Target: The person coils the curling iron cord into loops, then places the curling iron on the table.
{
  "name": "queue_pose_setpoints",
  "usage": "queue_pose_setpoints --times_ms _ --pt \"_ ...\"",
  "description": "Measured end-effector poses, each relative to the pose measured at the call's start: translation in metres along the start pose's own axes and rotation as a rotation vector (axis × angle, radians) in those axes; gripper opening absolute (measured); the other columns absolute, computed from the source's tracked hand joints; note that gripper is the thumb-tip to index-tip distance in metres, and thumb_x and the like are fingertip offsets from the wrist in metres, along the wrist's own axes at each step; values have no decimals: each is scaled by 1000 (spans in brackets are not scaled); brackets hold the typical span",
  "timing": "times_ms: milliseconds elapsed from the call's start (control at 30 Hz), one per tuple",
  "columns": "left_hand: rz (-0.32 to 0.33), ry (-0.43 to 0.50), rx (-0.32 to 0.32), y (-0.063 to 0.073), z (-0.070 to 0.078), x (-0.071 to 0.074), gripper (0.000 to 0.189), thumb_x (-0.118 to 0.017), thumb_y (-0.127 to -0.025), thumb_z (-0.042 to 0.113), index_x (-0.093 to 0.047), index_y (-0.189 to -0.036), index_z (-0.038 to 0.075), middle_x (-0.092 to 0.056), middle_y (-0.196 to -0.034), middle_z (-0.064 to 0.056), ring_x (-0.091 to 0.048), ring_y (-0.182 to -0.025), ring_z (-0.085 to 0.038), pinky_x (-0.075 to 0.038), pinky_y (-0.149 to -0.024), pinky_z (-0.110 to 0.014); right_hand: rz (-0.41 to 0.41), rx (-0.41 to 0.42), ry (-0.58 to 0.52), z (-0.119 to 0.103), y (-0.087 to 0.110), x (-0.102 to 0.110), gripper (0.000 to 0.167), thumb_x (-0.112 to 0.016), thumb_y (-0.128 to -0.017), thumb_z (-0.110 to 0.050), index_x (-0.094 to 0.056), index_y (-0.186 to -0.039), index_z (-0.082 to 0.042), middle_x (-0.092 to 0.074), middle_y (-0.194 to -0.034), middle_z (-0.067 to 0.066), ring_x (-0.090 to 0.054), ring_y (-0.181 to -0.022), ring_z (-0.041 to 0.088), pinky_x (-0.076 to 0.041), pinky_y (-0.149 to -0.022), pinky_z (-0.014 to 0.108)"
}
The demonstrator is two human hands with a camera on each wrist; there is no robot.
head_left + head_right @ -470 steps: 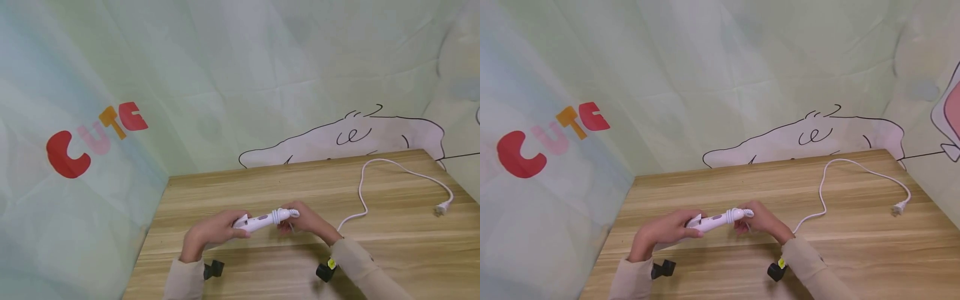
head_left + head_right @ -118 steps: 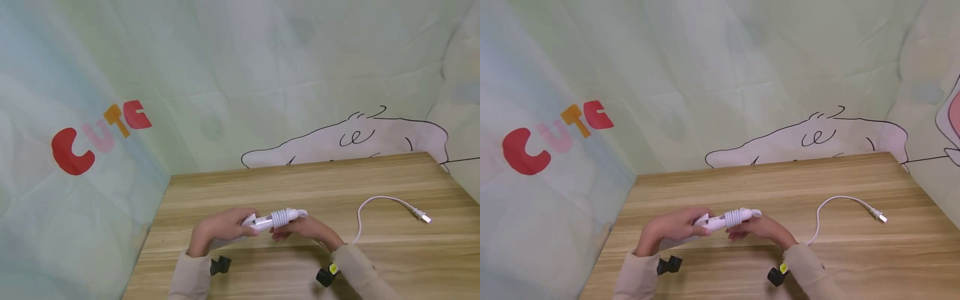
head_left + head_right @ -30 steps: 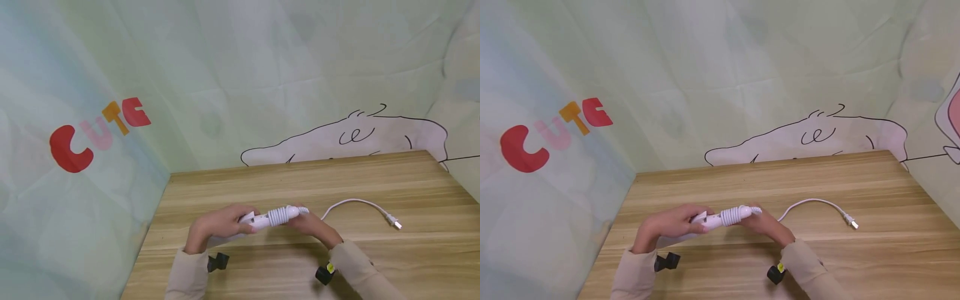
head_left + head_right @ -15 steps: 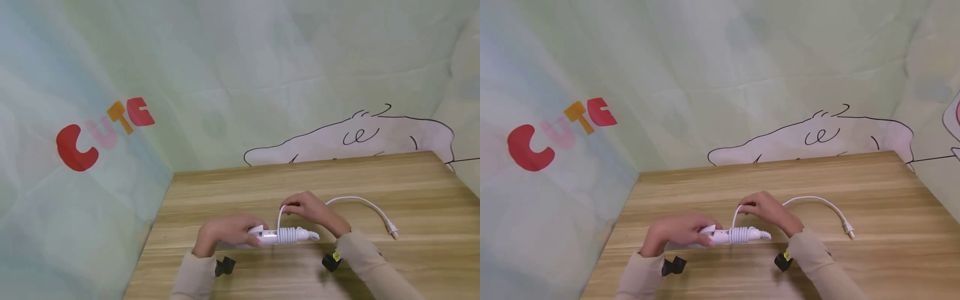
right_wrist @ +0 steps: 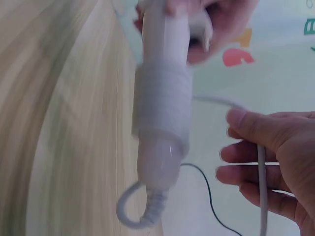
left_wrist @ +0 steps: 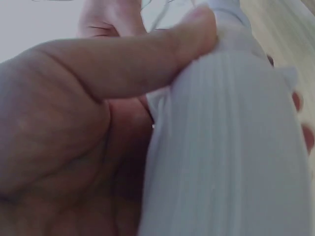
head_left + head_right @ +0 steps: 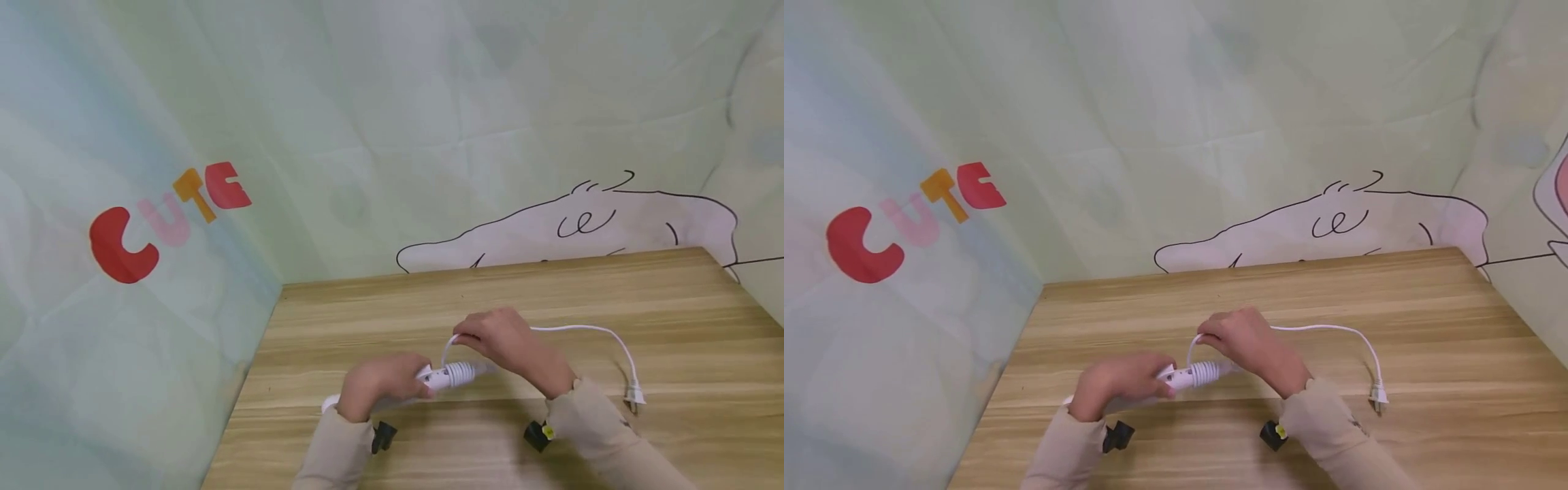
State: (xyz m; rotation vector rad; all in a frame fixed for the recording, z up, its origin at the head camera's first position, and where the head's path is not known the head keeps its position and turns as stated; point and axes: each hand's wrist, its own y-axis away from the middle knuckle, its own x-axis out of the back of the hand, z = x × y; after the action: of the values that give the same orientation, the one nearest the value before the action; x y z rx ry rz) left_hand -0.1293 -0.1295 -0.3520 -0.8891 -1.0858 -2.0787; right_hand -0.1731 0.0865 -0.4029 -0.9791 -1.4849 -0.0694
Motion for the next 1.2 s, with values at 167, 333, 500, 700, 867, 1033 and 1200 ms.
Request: queue_pose_setpoints --times_ms 167,333,500,700,867,1033,1200 --pt "55 35 53 -7 -8 -1 17 -70 -85 20 -57 -90 10 -55 -77 0 -49 -67 -14 -39 -60 -30 10 -25 26 -12 5 -3 8 -72 -84 -25 -73 -89 -19 -71 -82 -10 -61 -65 0 -48 -57 22" --pt "94 107 22 -15 -21 1 16 -68 -86 17 -57 -92 7 -55 -79 -3 -49 -69 -16 -39 -61 -31 53 -60 8 -22 10 -11 8 -72 -85 -23 -73 -91 -17 -71 -82 -9 -55 -61 -2 -44 -54 19" --pt "132 148 -9 -19 -35 8 17 -66 -89 20 -57 -97 8 -56 -82 -3 -50 -72 -17 -40 -63 -31 68 -156 -101 -30 17 -22 10 -67 -90 -20 -72 -96 -15 -66 -73 -10 -42 -55 -4 -37 -49 15" --pt "161 139 -44 -16 -39 18 16 -65 -90 22 -57 -96 10 -57 -81 -1 -52 -71 -17 -42 -62 -32 22 -265 -445 -34 25 -34 14 -57 -96 -14 -70 -103 -11 -59 -66 -7 -48 -53 -5 -42 -46 15" --pt "164 131 -73 -12 -38 21 15 -65 -90 22 -57 -94 10 -55 -78 -1 -52 -70 -16 -42 -62 -31 19 -275 -561 -36 29 -44 13 -58 -95 -8 -69 -99 -8 -62 -67 0 -54 -54 -2 -45 -47 17" --pt "164 131 -60 -11 -37 21 15 -65 -90 22 -56 -95 10 -56 -79 -1 -52 -70 -16 -41 -62 -32 26 -269 -572 -38 31 -51 13 -59 -94 -10 -70 -99 -6 -63 -66 3 -52 -54 -4 -45 -47 17" --pt "171 135 -71 -10 -36 22 16 -65 -90 21 -57 -96 9 -55 -79 -1 -52 -70 -16 -41 -62 -31 17 -312 -610 -42 33 -53 18 -58 -95 -15 -71 -102 -4 -65 -67 5 -52 -53 -4 -45 -46 18"
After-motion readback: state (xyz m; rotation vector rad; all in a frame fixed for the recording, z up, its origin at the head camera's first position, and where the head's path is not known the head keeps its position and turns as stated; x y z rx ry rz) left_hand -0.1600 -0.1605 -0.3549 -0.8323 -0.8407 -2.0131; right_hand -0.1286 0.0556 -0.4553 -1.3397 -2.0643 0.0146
